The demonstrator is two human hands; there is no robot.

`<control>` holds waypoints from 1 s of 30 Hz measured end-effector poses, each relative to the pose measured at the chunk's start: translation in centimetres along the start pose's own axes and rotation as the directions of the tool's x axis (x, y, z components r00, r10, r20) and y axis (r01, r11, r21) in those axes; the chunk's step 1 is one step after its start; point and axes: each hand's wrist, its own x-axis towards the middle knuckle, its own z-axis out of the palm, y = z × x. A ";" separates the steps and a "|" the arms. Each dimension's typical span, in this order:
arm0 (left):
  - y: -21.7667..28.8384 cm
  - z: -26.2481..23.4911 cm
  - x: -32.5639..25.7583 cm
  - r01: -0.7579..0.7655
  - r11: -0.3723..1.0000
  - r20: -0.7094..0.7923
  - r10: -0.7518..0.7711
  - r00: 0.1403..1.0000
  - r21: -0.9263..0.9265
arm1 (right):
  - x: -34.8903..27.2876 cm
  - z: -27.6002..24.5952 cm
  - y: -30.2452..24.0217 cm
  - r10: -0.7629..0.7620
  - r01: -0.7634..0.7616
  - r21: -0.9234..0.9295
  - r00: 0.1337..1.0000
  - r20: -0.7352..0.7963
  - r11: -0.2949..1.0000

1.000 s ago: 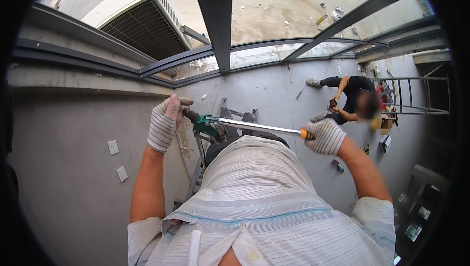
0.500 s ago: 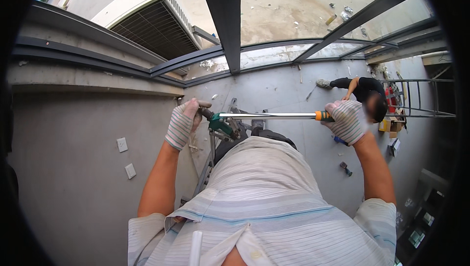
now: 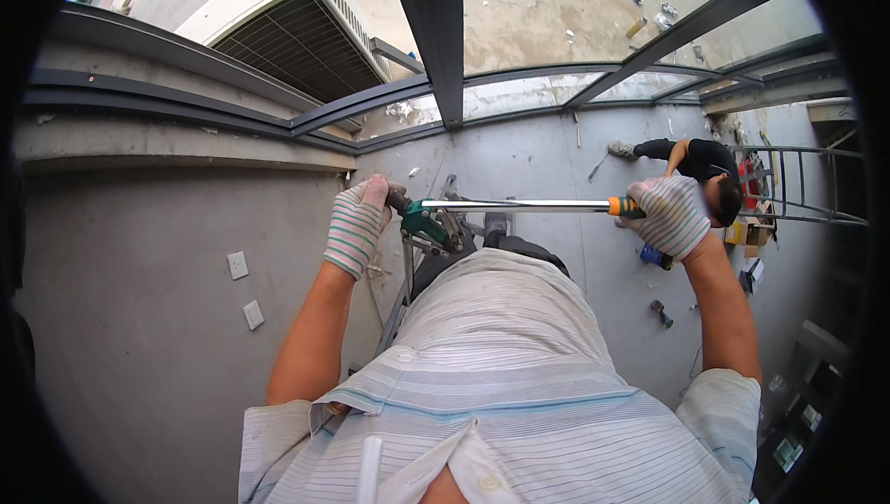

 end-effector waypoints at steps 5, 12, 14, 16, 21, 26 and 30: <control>1.6 -1.2 -0.5 0.114 0.989 0.171 -0.097 0.980 -0.095 | 0.0 0.6 0.0 0.006 -0.006 -0.011 1.000 0.009 1.000; 0.2 -2.8 0.3 0.140 0.870 0.256 -0.017 0.967 -0.472 | -0.4 2.9 0.2 0.139 -0.138 0.109 0.990 0.001 0.984; -3.0 -4.0 0.7 0.140 0.888 0.182 -0.065 0.981 -0.438 | -0.7 3.6 -0.2 0.188 -0.185 0.133 0.982 -0.013 0.974; -3.5 -4.2 -0.3 0.108 0.952 0.030 -0.104 0.994 -0.286 | -1.2 4.1 0.0 0.241 -0.238 0.120 0.971 -0.012 0.964; -13.1 -6.3 -2.8 0.192 0.974 -0.108 -0.180 0.978 0.118 | -1.0 4.3 0.7 0.337 -0.301 0.227 0.931 -0.142 0.926; -14.7 -6.9 -4.2 0.279 0.958 -0.144 -0.286 0.947 -0.064 | 0.8 5.2 1.0 0.422 -0.333 0.310 0.858 -0.291 0.891; -8.6 -7.3 -3.2 0.273 0.932 -0.095 -0.302 0.949 -0.238 | 3.1 3.7 1.1 0.470 -0.328 0.406 0.822 -0.323 0.853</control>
